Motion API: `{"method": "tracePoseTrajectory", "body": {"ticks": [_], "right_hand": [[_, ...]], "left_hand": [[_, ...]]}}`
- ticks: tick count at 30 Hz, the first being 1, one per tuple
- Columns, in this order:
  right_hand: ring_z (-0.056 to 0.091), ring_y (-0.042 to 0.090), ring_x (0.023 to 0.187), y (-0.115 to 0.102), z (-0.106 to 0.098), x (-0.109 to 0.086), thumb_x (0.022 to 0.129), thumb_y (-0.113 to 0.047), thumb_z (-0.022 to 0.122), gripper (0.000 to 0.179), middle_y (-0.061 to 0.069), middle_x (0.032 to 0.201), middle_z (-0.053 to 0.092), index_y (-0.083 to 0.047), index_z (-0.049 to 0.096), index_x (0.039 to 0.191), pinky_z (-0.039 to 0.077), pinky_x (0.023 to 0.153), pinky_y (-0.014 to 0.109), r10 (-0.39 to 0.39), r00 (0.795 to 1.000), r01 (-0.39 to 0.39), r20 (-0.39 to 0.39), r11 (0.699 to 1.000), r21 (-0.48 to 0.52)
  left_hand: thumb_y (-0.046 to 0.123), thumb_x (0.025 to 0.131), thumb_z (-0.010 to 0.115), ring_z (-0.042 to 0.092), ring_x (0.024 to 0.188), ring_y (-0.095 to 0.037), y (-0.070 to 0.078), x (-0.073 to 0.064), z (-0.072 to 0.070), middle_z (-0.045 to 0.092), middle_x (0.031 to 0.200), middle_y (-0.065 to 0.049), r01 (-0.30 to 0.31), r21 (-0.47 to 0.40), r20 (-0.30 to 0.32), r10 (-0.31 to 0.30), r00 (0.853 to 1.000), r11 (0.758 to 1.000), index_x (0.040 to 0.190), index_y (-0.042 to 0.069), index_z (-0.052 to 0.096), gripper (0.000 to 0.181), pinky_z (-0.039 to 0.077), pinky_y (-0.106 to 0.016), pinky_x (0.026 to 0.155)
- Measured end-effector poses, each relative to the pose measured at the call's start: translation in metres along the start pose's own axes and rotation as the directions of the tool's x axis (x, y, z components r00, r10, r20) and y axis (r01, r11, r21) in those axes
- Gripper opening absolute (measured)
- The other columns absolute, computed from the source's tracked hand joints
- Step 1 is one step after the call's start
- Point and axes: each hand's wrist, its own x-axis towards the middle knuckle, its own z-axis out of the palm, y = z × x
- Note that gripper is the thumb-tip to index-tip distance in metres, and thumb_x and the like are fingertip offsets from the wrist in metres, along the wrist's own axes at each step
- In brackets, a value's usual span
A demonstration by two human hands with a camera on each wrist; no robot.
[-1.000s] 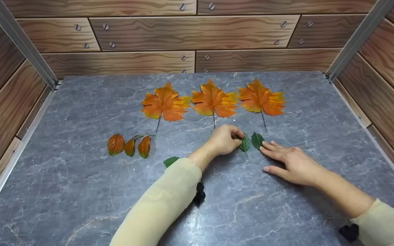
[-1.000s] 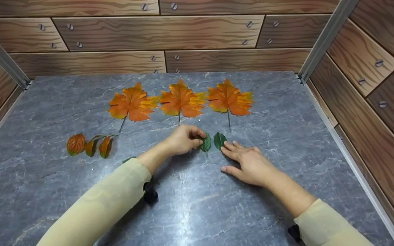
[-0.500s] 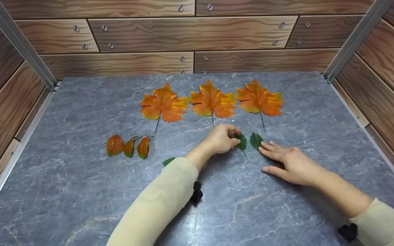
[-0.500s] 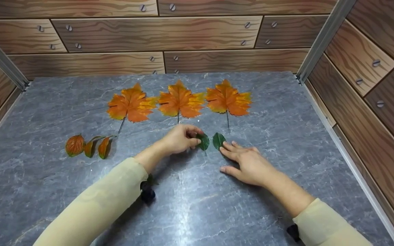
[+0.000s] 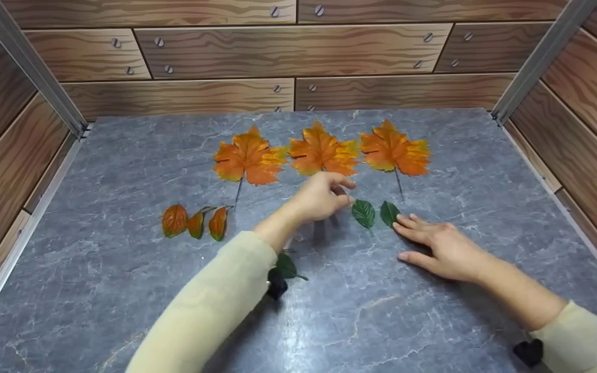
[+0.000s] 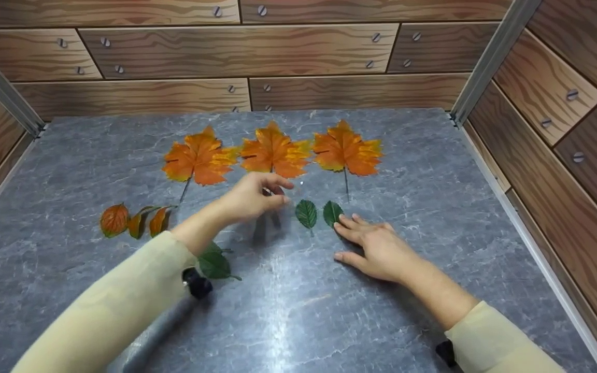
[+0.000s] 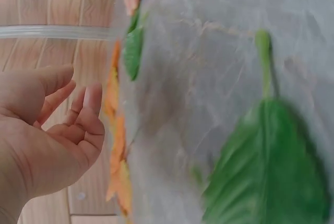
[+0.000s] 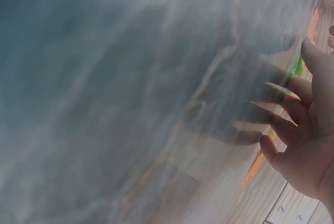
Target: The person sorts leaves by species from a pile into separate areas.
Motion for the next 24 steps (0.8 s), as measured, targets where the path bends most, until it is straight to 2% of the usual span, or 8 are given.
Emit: {"method": "tracePoseTrajectory", "body": {"ticks": [9,17,24], "right_hand": [[0.041,0.037,0.151,-0.001,-0.001,0.0,0.105,-0.052,0.063,0.069,0.009,0.166,0.042,-0.012,0.05,0.159,0.033,0.115,0.069,0.002,1.0,-0.002,0.004,1.0,-0.004],[0.043,0.039,0.149,0.0,0.001,0.0,0.104,-0.05,0.065,0.068,0.01,0.165,0.044,-0.011,0.052,0.158,0.034,0.113,0.072,-0.018,1.0,0.017,-0.015,1.0,-0.006],[0.044,0.038,0.149,0.0,0.001,0.001,0.104,-0.049,0.067,0.067,0.009,0.164,0.045,-0.011,0.053,0.157,0.034,0.113,0.072,-0.028,0.999,0.028,-0.026,1.0,-0.007]], "left_hand": [[0.015,0.104,0.07,0.07,0.101,-0.022,0.002,-0.029,-0.036,0.072,0.113,-0.007,-0.024,-0.038,0.012,0.025,1.0,0.999,0.132,0.01,0.074,0.028,0.057,-0.033,0.08],[0.016,0.105,0.07,0.068,0.101,-0.027,-0.009,-0.059,-0.054,0.071,0.113,-0.007,-0.06,-0.07,0.0,0.06,0.998,0.996,0.132,0.009,0.074,0.028,0.058,-0.036,0.084],[0.017,0.104,0.071,0.068,0.097,-0.024,-0.022,-0.085,-0.065,0.071,0.109,-0.004,-0.039,-0.069,-0.022,0.037,0.999,0.997,0.129,0.012,0.076,0.026,0.057,-0.036,0.082]]}}
